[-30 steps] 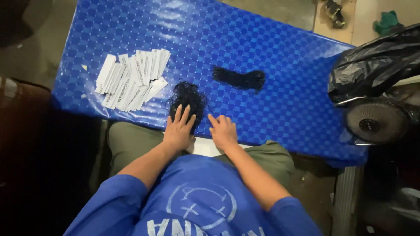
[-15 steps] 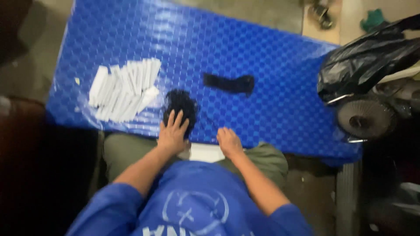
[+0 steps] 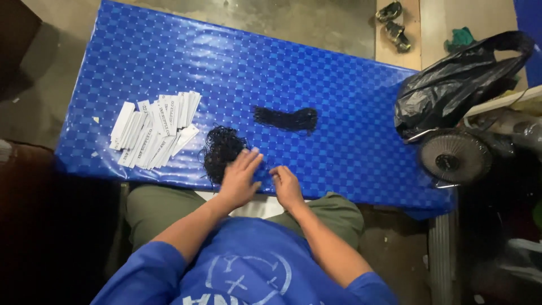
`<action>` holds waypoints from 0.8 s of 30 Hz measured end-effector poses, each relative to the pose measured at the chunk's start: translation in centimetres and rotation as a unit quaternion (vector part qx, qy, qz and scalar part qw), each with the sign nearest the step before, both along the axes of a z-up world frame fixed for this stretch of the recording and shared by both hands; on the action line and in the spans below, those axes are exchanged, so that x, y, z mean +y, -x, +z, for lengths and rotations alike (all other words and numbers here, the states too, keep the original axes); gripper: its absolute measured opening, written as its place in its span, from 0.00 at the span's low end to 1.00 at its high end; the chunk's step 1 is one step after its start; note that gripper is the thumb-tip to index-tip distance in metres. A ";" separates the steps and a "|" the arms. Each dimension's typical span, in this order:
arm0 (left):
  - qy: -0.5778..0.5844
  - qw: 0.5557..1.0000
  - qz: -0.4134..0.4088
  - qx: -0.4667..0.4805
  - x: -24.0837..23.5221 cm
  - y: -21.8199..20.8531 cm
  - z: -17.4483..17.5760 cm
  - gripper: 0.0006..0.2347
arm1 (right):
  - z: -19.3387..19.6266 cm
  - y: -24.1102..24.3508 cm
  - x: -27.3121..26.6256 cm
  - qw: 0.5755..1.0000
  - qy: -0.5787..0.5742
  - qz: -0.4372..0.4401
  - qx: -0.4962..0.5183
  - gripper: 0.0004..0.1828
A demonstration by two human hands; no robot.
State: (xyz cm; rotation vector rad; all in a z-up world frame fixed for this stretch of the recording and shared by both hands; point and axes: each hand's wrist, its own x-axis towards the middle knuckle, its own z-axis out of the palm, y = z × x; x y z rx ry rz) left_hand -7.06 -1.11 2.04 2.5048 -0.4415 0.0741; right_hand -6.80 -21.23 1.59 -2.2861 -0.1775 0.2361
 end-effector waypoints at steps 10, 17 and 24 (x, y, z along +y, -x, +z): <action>0.088 0.942 0.050 0.320 -0.9 -5.3 -5.0 0.09 | 0.3 -3.9 -2.3 0.951 -0.174 -0.122 0.223 0.10; -0.033 0.977 0.039 0.207 2.1 -5.3 -1.9 0.05 | -0.4 -5.3 -7.3 0.967 -0.153 -0.147 0.139 0.10; -0.113 0.985 0.033 -0.129 1.8 -5.5 -5.8 0.07 | 2.2 -5.1 -9.8 0.983 0.033 -0.162 0.078 0.07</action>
